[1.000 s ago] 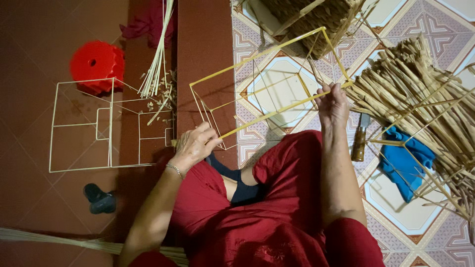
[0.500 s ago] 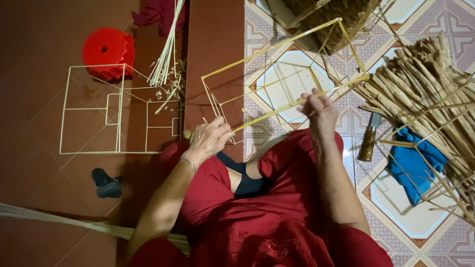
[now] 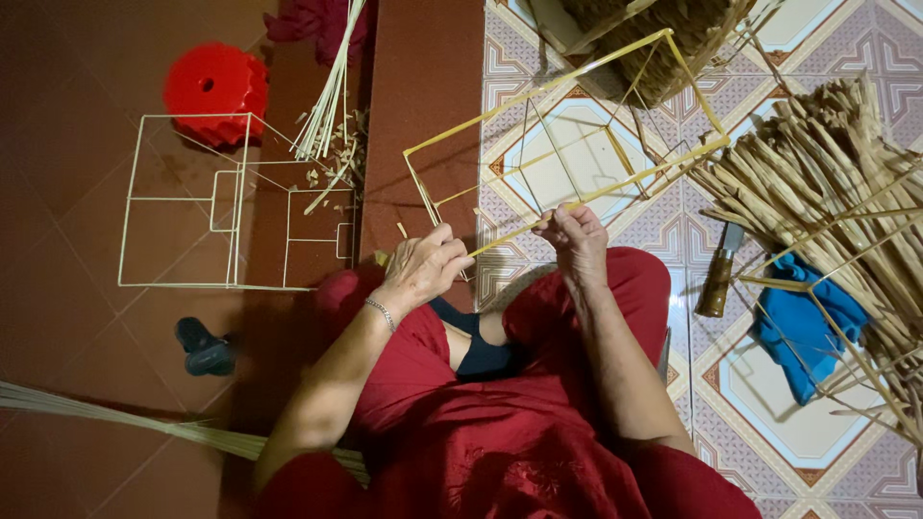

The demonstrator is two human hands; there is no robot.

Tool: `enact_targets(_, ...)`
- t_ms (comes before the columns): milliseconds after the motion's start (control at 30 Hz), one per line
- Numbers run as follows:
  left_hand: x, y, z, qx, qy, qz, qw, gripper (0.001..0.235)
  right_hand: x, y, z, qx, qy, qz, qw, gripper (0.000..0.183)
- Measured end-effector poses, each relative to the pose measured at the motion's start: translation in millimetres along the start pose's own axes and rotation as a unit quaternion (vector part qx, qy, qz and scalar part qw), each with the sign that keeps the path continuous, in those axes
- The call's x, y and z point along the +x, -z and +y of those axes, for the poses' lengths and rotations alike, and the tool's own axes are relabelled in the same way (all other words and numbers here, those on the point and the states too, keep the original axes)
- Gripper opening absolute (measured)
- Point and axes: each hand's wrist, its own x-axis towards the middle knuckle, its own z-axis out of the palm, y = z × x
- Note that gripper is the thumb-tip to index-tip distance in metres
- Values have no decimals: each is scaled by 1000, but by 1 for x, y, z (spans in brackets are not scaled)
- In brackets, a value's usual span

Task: The person sits on the floor and assembles a rectangular bamboo frame by wrapping and securing thin bamboo strips around the corners. They use scissors to trim excess material and continue reinforcing the joints.

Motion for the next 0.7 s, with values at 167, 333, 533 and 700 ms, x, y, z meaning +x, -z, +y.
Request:
enact_targets(167,0,0,2,-3,-3,7,1000,13,-6,-12,5,86,-67,-31,994,19)
enact_targets(333,-1,-1,1,19,4,-11,1000,10,-10,-13,19,-18,-15,-15,1000,16)
enact_targets(533,-1,-2,2,5,-8,5,1000,12,-5,-8,19,-52,15,30,998,23)
enact_targets(700,-3,-2,3,-2,-4,9,1000,11,-3,-21,2,-55,-14,75,996,23)
